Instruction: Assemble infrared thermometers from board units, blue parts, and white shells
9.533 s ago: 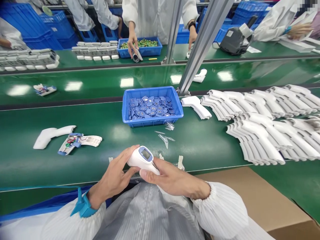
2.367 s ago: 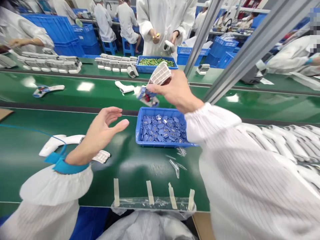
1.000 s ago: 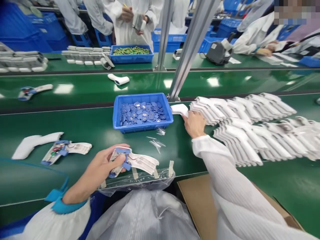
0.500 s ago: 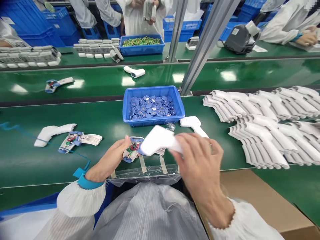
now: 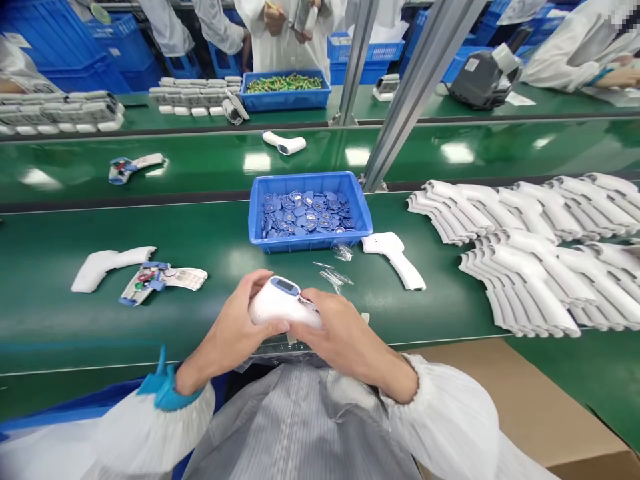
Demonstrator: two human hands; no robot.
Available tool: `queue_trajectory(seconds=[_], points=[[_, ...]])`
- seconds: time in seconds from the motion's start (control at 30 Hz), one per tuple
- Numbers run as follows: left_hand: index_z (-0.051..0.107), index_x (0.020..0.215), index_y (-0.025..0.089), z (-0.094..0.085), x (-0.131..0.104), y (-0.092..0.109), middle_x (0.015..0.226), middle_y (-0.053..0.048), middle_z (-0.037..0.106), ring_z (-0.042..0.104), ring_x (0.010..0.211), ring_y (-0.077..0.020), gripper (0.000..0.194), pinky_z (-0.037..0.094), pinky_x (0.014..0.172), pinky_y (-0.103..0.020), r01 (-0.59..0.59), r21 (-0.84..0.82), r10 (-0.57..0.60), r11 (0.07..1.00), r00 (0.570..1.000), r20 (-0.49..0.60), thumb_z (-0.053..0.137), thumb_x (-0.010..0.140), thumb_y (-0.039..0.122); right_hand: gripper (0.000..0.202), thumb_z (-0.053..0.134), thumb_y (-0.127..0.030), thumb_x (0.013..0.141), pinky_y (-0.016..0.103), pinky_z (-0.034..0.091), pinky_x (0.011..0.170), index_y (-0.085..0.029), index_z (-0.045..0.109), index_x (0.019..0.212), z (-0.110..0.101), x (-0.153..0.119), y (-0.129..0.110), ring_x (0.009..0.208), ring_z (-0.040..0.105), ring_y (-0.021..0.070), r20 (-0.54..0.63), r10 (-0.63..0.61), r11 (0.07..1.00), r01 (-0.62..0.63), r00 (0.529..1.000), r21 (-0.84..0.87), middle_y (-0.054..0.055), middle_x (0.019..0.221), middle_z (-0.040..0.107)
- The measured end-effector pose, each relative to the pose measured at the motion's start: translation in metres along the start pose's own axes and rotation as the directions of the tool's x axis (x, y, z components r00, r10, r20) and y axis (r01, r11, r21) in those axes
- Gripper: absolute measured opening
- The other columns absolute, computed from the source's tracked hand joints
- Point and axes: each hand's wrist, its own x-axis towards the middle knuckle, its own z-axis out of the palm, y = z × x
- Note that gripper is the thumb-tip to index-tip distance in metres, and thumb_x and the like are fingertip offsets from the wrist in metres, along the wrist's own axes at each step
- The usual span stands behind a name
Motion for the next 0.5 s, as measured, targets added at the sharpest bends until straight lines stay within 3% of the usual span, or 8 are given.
queue_trajectory(seconds=[0.1, 0.17, 0.33, 0.5], points=[[0.053, 0.129, 0.025, 0.001, -0.012, -0.006, 0.133, -0.008, 0.061, 0.058, 0.122, -0.0279, 0.049, 0.048, 0.101, -0.040, -0.047, 0.214, 0.072, 0.976, 0.992, -0.108, 0.071, 0.085, 0.035, 0.036, 0.045, -0.057, 0.098, 0.026, 0.036, 0.054, -0.022, 0.057, 0.096, -0.004, -0.007, 0.000, 0.064, 0.045, 0.0122, 0.102, 0.015, 0.941, -0.049, 0.995, 0.335, -0.002, 0.078, 0.054], [0.053, 0.131, 0.025, 0.000, -0.017, -0.012, 0.136, -0.008, 0.060, 0.056, 0.127, -0.0263, 0.040, 0.045, 0.106, -0.039, -0.089, 0.250, 0.121, 0.964, 0.986, -0.112, 0.062, 0.092, 0.034, 0.039, 0.045, -0.060, 0.097, 0.026, 0.038, 0.057, -0.023, 0.058, 0.100, -0.001, -0.012, 0.001, 0.068, 0.045, 0.0131, 0.147, 0.009, 0.897, -0.073, 0.989, 0.436, -0.002, 0.082, 0.054], [0.053, 0.135, 0.026, 0.000, -0.022, -0.023, 0.141, -0.007, 0.058, 0.055, 0.130, -0.0257, 0.046, 0.045, 0.108, -0.037, -0.065, 0.088, 0.075, 0.994, 0.991, -0.112, 0.063, 0.092, 0.039, 0.042, 0.050, -0.063, 0.093, 0.029, 0.040, 0.057, -0.026, 0.062, 0.110, 0.010, -0.017, -0.003, 0.070, 0.049, 0.0163, 0.180, 0.068, 0.906, -0.136, 0.981, 0.401, 0.001, 0.087, 0.059], [0.051, 0.138, 0.026, -0.001, -0.021, -0.023, 0.143, -0.007, 0.056, 0.051, 0.133, -0.0253, 0.048, 0.040, 0.112, -0.037, -0.096, 0.147, 0.113, 0.984, 0.987, -0.117, 0.062, 0.093, 0.039, 0.040, 0.044, -0.059, 0.098, 0.029, 0.041, 0.057, -0.023, 0.060, 0.102, 0.016, -0.020, -0.011, 0.067, 0.050, 0.0151, 0.128, 0.067, 0.936, -0.107, 0.990, 0.336, 0.001, 0.081, 0.059]])
